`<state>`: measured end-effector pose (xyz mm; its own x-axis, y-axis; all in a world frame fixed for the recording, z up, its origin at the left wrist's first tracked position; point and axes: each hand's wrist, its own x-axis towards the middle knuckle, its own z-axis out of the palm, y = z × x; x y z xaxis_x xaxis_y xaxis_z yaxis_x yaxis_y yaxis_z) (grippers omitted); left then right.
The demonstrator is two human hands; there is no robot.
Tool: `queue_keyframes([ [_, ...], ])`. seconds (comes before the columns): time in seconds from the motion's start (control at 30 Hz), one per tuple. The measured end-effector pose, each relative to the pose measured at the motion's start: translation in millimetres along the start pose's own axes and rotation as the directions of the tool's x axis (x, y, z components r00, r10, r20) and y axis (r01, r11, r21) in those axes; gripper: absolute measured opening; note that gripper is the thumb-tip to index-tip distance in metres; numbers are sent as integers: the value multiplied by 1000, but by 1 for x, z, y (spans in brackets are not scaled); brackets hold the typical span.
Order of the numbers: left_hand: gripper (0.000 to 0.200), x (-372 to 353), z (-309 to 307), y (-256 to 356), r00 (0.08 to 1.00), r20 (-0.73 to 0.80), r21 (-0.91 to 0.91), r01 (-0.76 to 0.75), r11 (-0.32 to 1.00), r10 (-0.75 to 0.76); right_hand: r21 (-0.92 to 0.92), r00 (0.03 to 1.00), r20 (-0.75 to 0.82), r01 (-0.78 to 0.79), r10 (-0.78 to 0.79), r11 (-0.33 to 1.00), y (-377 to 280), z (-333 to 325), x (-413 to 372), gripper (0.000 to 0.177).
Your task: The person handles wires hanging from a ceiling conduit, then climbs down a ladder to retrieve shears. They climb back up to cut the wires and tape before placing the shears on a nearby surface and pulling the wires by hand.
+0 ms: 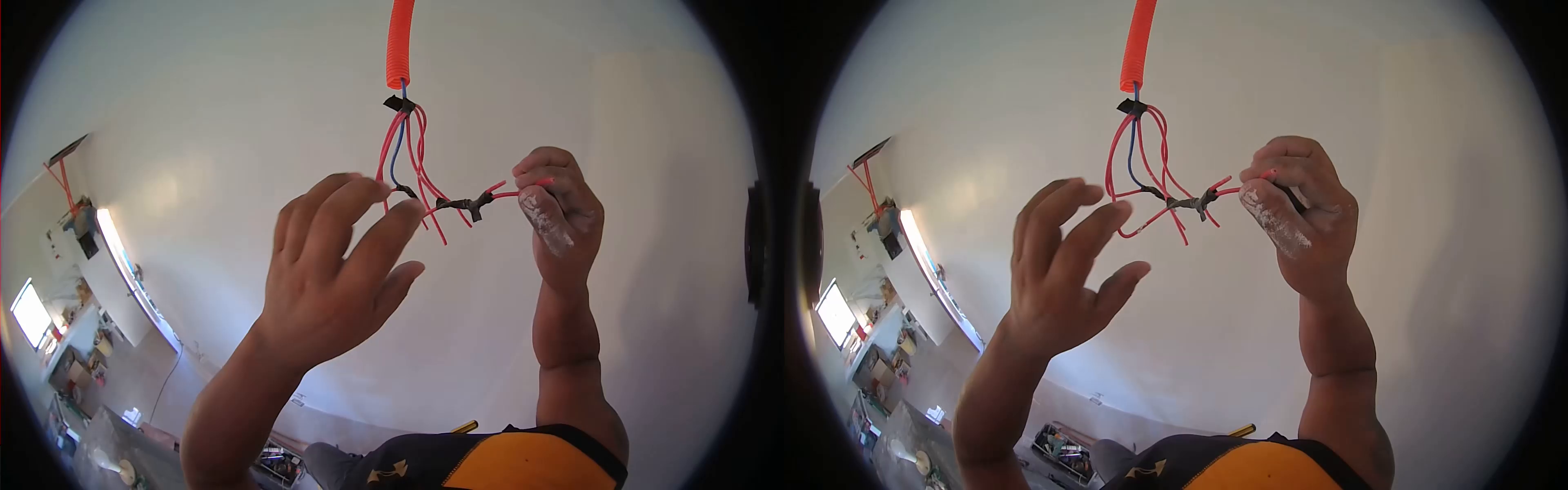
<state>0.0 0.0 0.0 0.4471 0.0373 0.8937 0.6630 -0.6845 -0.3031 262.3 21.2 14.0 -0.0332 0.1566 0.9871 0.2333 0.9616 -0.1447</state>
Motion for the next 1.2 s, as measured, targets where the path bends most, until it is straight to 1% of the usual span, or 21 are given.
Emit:
queue_keyframes([
  [0.07, 55, 9, 5, 1, 999, 11, 51, -42, 998, 42, -7, 995, 86, 55, -54, 998, -4, -1, 7, 7],
  [0.1, 55, 14, 8, -6, 998, -6, 66, -62, 996, 62, -7, 994, 75, 83, -83, 996, -3, 4, 10, 7],
  [0.17, 53, 23, 8, -5, 993, 20, 110, -119, 987, 118, 154, 987, 91, -146, 133, 977, -7, 7, 10, 10],
  [0.3, 34, 30, 20, -11, 992, 16, 188, -130, 974, 129, 287, 973, 167, -201, 157, 937, 0, 2, 18, 13],
  [0.37, 29, 30, 27, -13, 993, 13, 164, -122, 979, 121, 365, 947, 218, -304, 236, 880, 4, -1, 20, 13],
  [0.43, 24, 33, 28, -19, 990, -7, 160, -135, 978, 138, 374, 949, 223, -294, 222, 879, 13, 0, 26, 13],
  [0.5, 22, 40, 20, -19, 991, 53, 111, -130, 985, 125, 384, 946, 227, -305, 231, 871, 13, 2, 33, 14],
  [0.57, 19, 53, 16, -31, 990, 70, 92, -131, 987, 125, 377, 920, 126, -390, 370, 840, 21, 8, 44, 17],
  [0.63, 17, 60, 10, -26, 989, 86, 81, -124, 989, 117, 371, 930, 112, -365, 349, 854, 18, 0, 43, 18],
  [0.7, 10, 67, 10, -37, 994, 104, -154, -19, 988, 35, 367, 933, 105, -358, 344, 858, 24, 5, 50, 20],
  [0.73, 11, 71, 4, -42, 984, 149, -285, 135, 949, -95, 275, 941, 59, -336, 333, 901, 23, 8, 58, 20],
  [0.77, 11, 75, -1, -44, 984, 149, -280, 133, 951, -94, 178, 948, 13, -314, 317, 932, 22, 9, 64, 21],
  [0.8, 15, 79, -6, -47, 921, 185, -494, 388, 778, -342, 186, 950, 12, -309, 312, 933, 27, 9, 69, 21],
  [0.83, 19, 81, -11, -48, 791, 274, -657, 569, 495, -547, 113, 947, 53, -320, 316, 941, 33, 8, 71, 23],
  [0.87, 28, 77, -12, -54, 812, 255, -664, 541, 516, -524, 40, 942, 95, -327, 323, 944, 39, 9, 71, 25],
  [0.9, 28, 74, -13, -57, 812, 252, -659, 543, 521, -527, 47, 943, 98, -325, 319, 945, 43, 13, 69, 25],
  [1.0, 30, 68, -12, -62, 794, 275, -658, 567, 495, -543, -49, 814, 270, -521, 514, 852, 39, 33, 69, 30],
  [1.03, 31, 66, -10, -64, 801, 278, -689, 551, 471, -530, -46, 814, 274, -521, 512, 853, 39, 40, 69, 30],
  [1.1, 31, 65, -7, -64, 805, 286, -716, 540, 442, -519, -39, 747, 389, -571, 539, 820, 46, 52, 66, 29],
  [1.13, 31, 64, -5, -63, 811, 294, -724, 534, 436, -506, -29, 755, 423, -542, 502, 840, 49, 57, 64, 27],
  [1.2, 31, 61, 3, -62, 813, 307, -731, 534, 425, -494, -34, 736, 418, -573, 532, 819, 48, 62, 60, 25],
])
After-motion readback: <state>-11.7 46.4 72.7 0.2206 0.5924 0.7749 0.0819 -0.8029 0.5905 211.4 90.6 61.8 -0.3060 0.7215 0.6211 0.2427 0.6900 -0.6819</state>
